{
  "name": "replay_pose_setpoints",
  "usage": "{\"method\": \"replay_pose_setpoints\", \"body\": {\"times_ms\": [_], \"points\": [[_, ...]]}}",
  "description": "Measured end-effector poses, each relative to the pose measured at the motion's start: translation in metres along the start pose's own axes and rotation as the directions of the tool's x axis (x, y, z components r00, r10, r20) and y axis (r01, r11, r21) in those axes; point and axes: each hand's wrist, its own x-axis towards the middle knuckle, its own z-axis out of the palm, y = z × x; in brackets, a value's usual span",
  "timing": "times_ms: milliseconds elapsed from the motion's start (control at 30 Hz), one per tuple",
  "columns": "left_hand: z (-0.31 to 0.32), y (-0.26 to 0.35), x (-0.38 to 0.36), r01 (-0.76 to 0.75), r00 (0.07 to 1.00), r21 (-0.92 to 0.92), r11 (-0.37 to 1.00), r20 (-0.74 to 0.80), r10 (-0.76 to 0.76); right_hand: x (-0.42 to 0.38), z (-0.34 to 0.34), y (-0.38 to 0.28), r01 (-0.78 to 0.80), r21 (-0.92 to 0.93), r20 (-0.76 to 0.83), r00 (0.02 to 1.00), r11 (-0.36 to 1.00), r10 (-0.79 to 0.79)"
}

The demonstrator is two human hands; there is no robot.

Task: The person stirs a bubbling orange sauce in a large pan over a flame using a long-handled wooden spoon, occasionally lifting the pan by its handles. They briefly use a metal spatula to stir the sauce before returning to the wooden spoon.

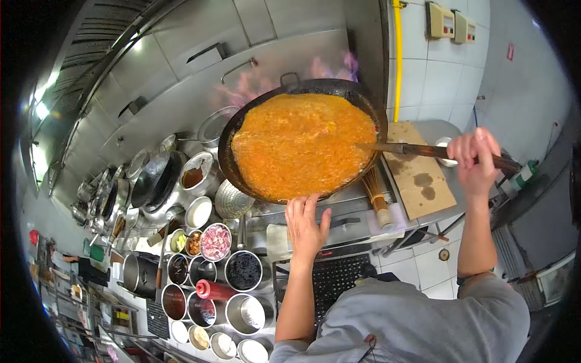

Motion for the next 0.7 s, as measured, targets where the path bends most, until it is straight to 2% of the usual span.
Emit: {"method": "replay_pose_setpoints", "body": {"times_ms": [233,333,433,567,700], "points": [[-0.003,-0.001,0.001,-0.024,0.999,-0.035,0.999,-0.026,0.023,0.029,-0.020,-0.049,-0.061,0.143,-0.077,0.994,0.988,0.073],[-0.003,-0.001,0.003,-0.007,1.000,-0.034,0.999,-0.014,0.006,0.039,-0.041,-0.045,-0.071,0.222,0.012,0.997,0.972,0.071],[-0.002,0.002,0.007,0.006,1.000,-0.024,1.000,-0.024,-0.007,0.043,-0.043,-0.020,-0.067,0.253,-0.015,0.997,0.965,0.074],[0.006,0.000,0.006,0.041,0.999,-0.002,0.999,-0.009,-0.041,0.044,-0.018,0.034,-0.080,0.305,-0.214,0.965,0.949,0.151],[0.006,0.004,0.010,0.068,0.998,0.041,0.997,-0.008,-0.067,0.045,-0.007,0.090,-0.097,0.323,-0.208,0.963,0.941,0.171]]}}
